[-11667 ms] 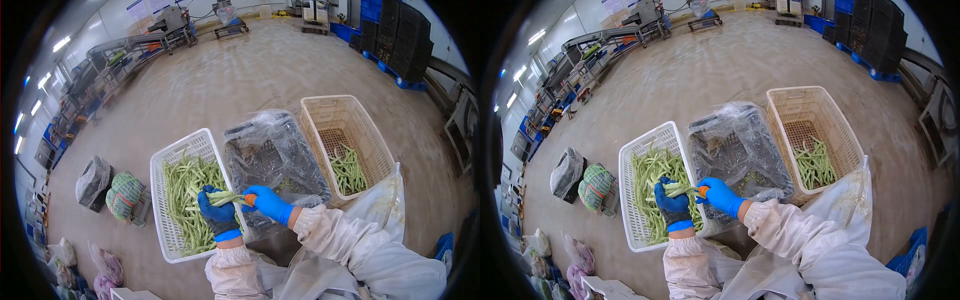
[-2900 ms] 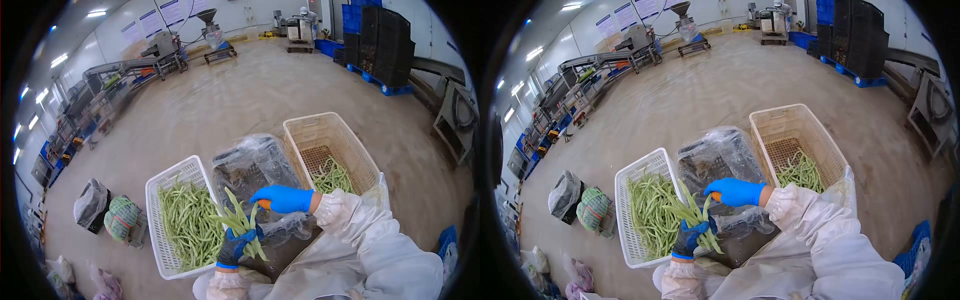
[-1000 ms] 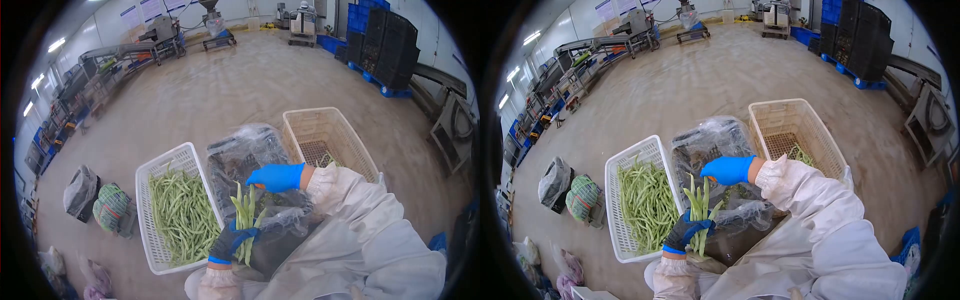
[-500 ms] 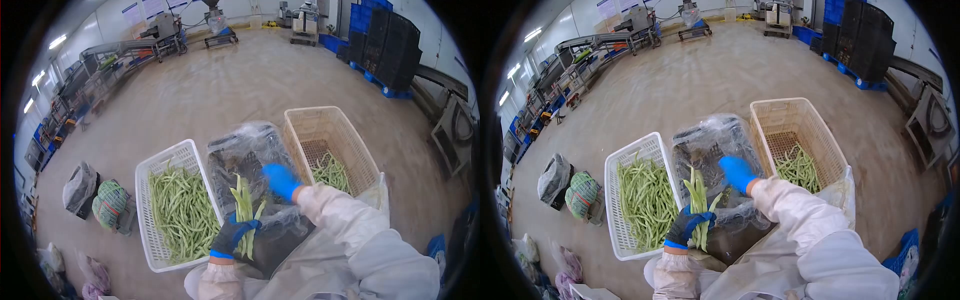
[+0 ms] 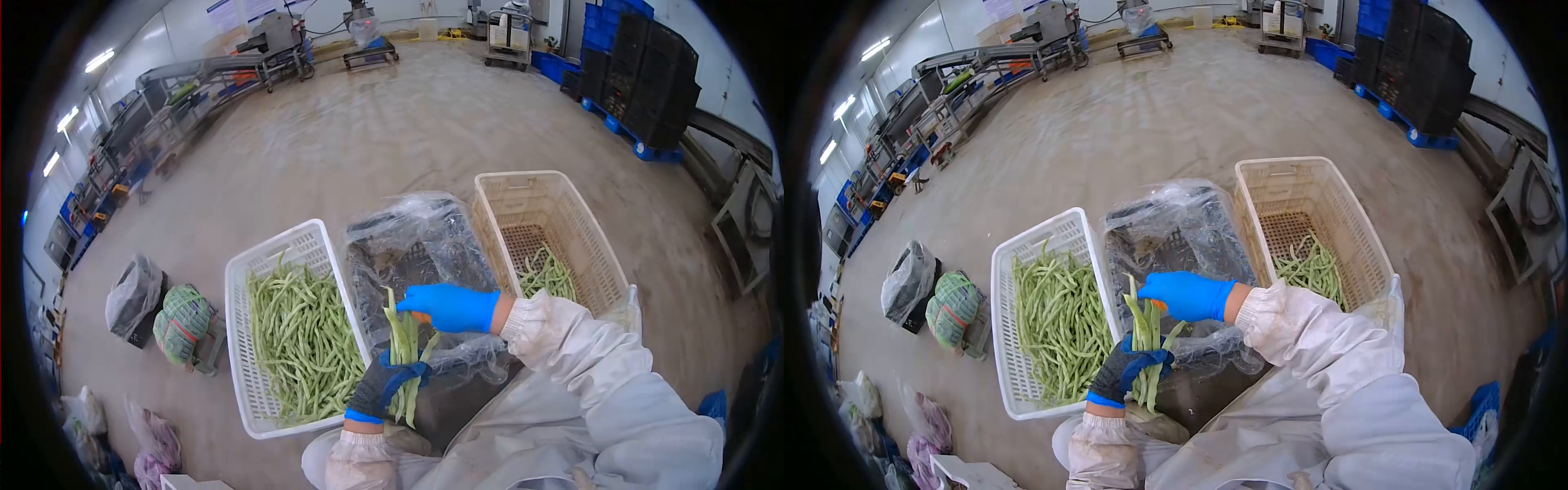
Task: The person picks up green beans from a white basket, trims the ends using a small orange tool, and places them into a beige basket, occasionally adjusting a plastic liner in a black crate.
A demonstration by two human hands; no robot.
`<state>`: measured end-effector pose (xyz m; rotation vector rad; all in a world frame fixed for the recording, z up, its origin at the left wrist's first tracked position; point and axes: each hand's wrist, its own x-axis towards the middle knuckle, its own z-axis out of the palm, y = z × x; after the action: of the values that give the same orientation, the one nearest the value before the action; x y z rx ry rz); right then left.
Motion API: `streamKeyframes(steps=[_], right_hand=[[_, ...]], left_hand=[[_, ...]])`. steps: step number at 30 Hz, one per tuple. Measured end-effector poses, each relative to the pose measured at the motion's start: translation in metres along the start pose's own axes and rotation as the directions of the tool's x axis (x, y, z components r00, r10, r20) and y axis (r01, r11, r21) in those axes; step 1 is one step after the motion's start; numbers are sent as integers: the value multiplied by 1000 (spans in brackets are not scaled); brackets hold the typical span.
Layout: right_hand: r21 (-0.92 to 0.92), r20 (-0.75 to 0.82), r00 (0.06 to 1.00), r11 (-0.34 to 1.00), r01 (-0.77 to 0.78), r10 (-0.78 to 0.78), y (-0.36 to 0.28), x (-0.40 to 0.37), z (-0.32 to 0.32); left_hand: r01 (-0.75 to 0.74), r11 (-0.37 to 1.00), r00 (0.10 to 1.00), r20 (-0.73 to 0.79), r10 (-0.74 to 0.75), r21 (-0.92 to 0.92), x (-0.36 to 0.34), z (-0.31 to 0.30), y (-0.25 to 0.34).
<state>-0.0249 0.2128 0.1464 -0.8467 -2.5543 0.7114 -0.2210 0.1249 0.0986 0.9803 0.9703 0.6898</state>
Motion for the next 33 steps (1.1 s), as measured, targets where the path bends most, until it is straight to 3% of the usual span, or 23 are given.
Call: streamKeyframes(steps=[3,5,9,11,12,13,14,15,16,17,18,20,21,23,27,29,33], right_hand=[[-88,78,997,996,-12,19,8,-2,3],[-349,43,999,937,30,-16,13,-5,12],[-247,-116,993,968,-42,13,18,-13,24],[-154,-289,940,960,-232,181,23,-14,33],[-156,-284,941,960,-233,182,43,-16,31],[195,-381,787,875,-443,484,75,-19,24],[534,-353,565,657,-532,745,86,-12,15],[543,-353,567,657,-524,744,91,-8,18],[238,-560,688,885,-399,461,96,-10,23],[-133,-635,766,962,-238,102,99,-13,21],[-140,-629,770,960,-244,105,79,-12,11],[-150,-374,923,988,38,-92,13,2,-16],[-153,-374,923,988,38,-94,13,4,-17],[-225,24,998,972,65,-62,17,6,-18],[-185,87,995,981,59,-43,32,2,-15],[-360,83,985,917,172,-152,35,-1,-14],[-501,27,996,861,90,-88,31,-8,2]], left_hand=[[10,999,1000,-22,-11,-40,-1,0,-2],[23,998,999,-24,-24,-56,4,-2,-8],[-27,999,1000,-1,27,39,11,-3,-3],[-35,999,999,-22,36,40,11,-2,-1],[-15,997,1000,6,15,79,9,-1,-3],[3,993,1000,29,-6,120,8,-1,-3],[-4,993,1000,17,2,119,8,-3,-6],[-16,997,1000,5,16,80,7,-6,-14],[-24,999,1000,0,24,36,7,-8,-20],[29,997,999,-35,-26,65,9,-9,-22],[28,998,999,-29,-27,56,11,-8,-22],[37,994,999,-11,-36,102,11,-7,-16],[54,988,998,18,-57,147,10,-7,-10],[43,990,999,23,-46,133,11,-5,-11],[69,997,996,54,-70,22,11,-7,-13],[59,998,995,75,-59,-3,12,-9,-17],[57,998,995,83,-59,33,12,-7,-10]])
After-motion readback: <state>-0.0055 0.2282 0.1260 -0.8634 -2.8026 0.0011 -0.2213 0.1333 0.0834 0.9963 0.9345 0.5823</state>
